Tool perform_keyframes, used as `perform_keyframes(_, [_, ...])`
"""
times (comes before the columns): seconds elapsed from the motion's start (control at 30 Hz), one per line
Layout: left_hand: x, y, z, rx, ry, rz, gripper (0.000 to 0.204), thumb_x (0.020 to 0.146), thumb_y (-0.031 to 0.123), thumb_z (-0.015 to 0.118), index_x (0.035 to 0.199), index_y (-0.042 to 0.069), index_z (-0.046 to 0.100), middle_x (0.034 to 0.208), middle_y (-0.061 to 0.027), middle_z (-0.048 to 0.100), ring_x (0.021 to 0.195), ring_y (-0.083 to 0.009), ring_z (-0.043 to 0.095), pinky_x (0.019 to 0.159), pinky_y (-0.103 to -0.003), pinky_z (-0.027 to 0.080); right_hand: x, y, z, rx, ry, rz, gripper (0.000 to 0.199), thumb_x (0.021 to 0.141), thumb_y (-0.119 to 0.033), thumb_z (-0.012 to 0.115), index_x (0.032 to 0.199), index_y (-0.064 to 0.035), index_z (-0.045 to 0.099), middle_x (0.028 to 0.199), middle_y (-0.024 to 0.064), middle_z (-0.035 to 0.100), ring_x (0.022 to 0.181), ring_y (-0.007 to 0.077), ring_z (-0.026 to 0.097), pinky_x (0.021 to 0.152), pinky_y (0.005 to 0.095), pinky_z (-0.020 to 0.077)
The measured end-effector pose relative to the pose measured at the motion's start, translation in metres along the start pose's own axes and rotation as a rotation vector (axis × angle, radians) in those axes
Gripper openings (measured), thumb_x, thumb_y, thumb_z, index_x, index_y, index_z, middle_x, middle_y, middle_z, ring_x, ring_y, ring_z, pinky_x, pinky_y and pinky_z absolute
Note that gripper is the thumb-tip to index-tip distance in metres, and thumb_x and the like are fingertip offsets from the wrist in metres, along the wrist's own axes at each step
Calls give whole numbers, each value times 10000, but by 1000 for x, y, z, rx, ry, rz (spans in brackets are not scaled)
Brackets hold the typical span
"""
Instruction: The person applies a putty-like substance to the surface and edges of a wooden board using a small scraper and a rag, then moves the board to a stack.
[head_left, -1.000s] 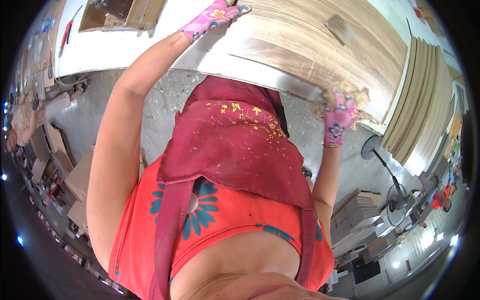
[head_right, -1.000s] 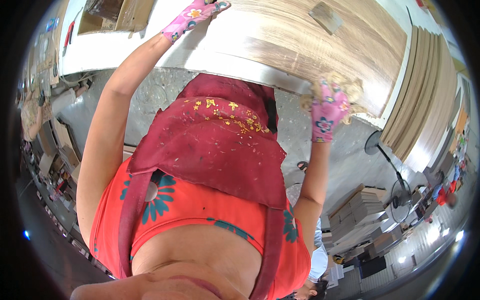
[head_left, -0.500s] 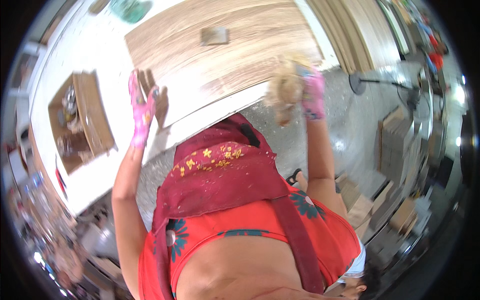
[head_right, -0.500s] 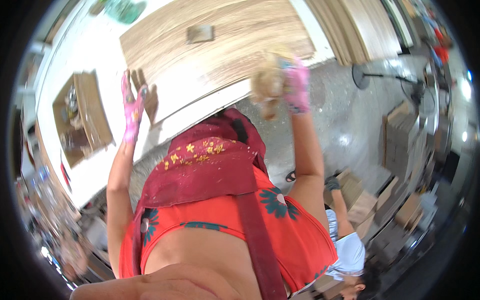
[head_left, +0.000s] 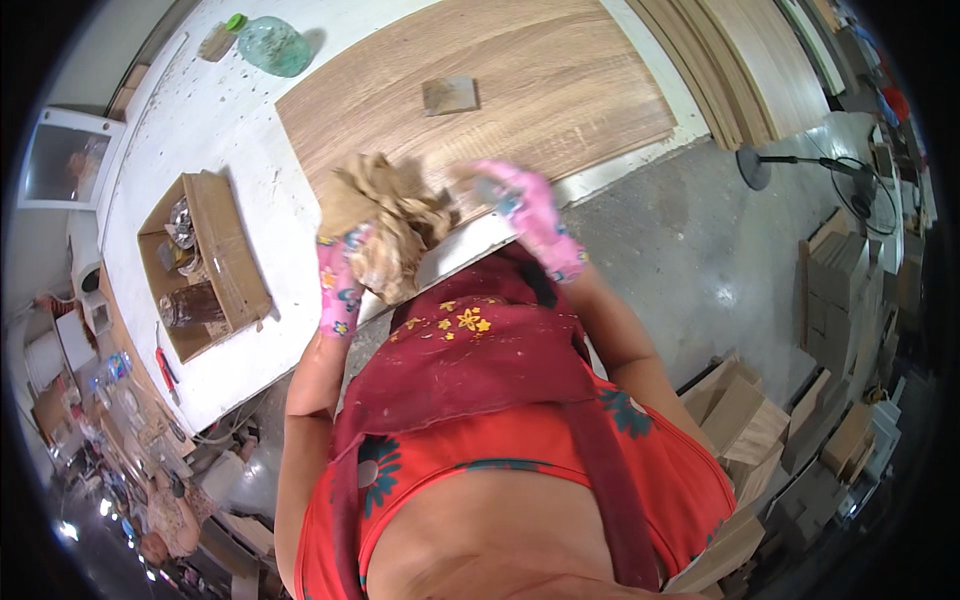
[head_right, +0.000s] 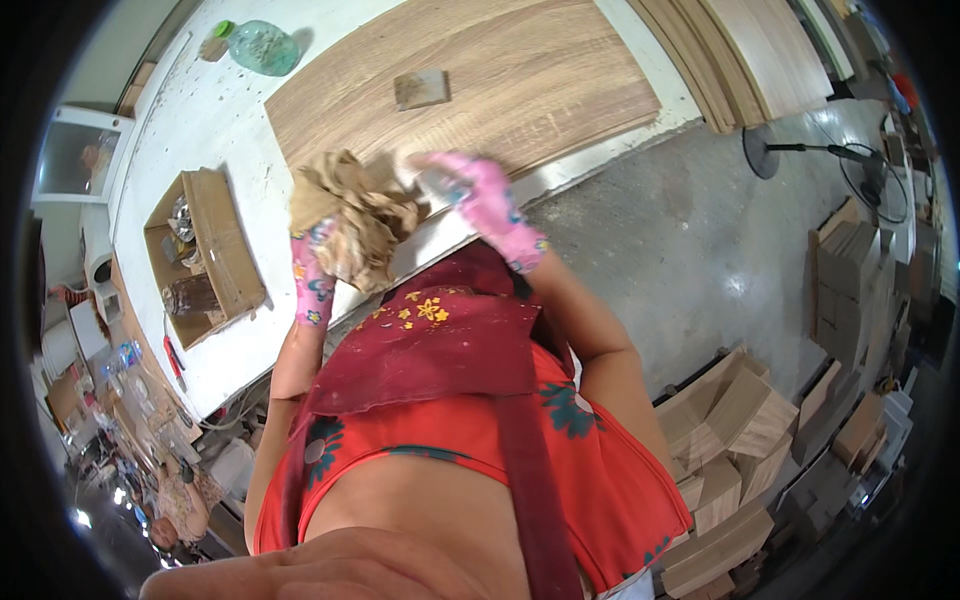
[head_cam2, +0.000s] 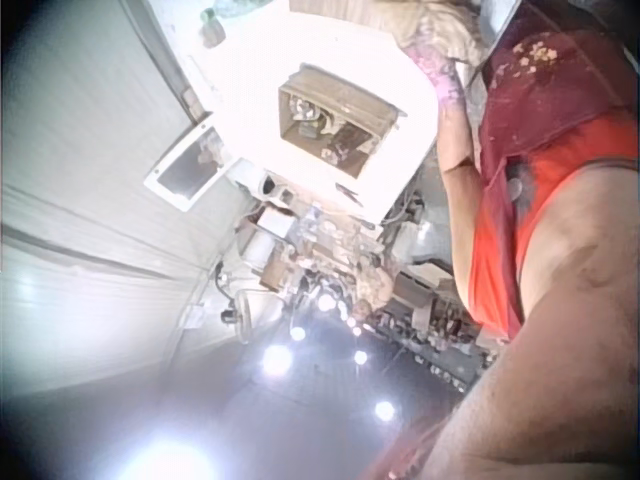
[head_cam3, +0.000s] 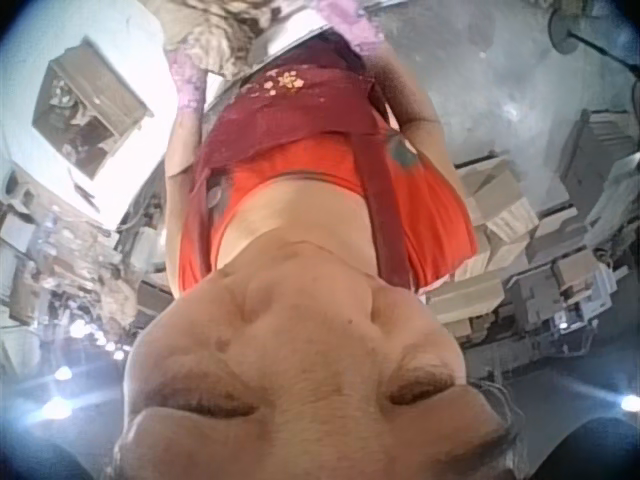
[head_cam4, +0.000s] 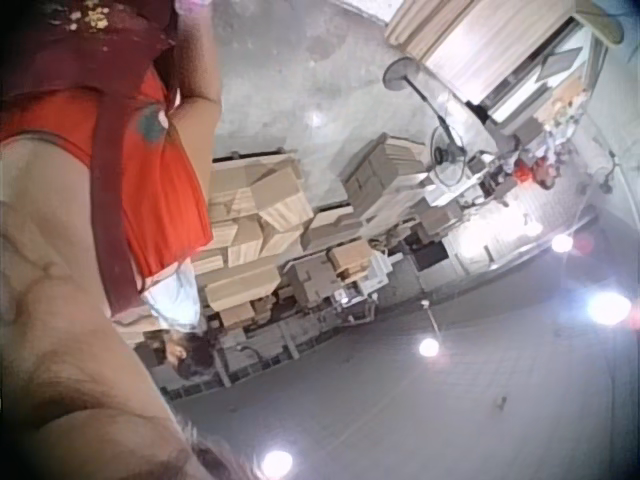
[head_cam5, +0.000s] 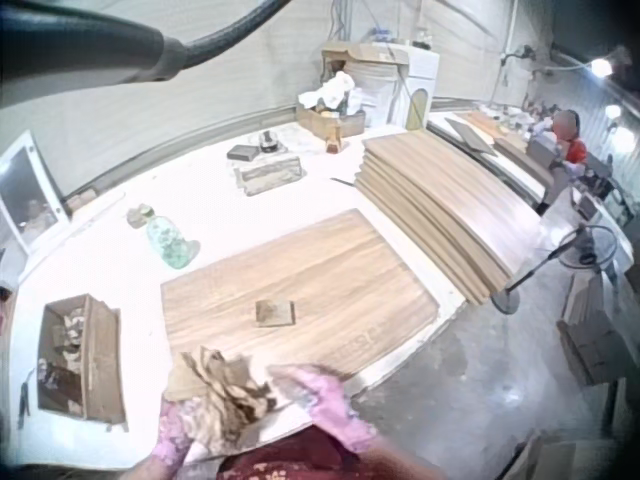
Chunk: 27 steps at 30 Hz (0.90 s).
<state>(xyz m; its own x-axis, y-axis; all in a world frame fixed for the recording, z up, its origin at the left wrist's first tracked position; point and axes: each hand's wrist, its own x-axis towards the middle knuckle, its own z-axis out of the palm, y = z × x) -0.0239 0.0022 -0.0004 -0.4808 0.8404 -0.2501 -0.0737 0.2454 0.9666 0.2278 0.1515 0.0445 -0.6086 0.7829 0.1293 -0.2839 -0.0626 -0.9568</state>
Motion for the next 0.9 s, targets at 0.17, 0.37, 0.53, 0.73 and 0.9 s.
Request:
perform_keyframes(0.17, [70,-15,-41,-503,166,34,419,1015,250,444,1360,17,486,1283,-116,588,1131,-246,602,962,-360,511,32,7,-43,-581,272,139,360,922,-185,592,1265,-77,609,1268,139,613,1126,270,611,990,356,493])
perform_keyframes(0.37, [147,-11,-3,-132,106,339,392,871,64,694,1233,-20,571,1110,-90,664,945,-167,638,857,-275,496,91,26,-42,-1285,182,101,631,854,-351,660,1389,-75,469,1356,151,525,1259,317,501,1014,435,452])
perform_keyframes(0.53, [157,-21,14,-191,402,244,280,960,135,509,1173,-13,614,1074,-85,647,923,-178,629,799,-298,515,115,24,-45,-1336,-28,196,642,852,-318,680,1416,-123,443,1405,175,478,1262,310,497,1046,406,439])
perform_keyframes(0.73, [166,-70,-17,113,295,426,273,940,94,582,1198,6,587,1129,-108,634,961,-198,630,843,-328,535,110,25,-62,-585,233,369,576,812,-182,737,1291,20,489,1032,157,640,813,234,659,722,333,566])
perform_keyframes(0.9, [166,-48,5,425,133,316,278,955,103,570,1221,22,575,1159,-108,624,983,-190,633,822,-304,551,85,37,-92,-77,240,276,449,888,-150,654,1278,12,502,925,90,652,714,115,613,587,254,503])
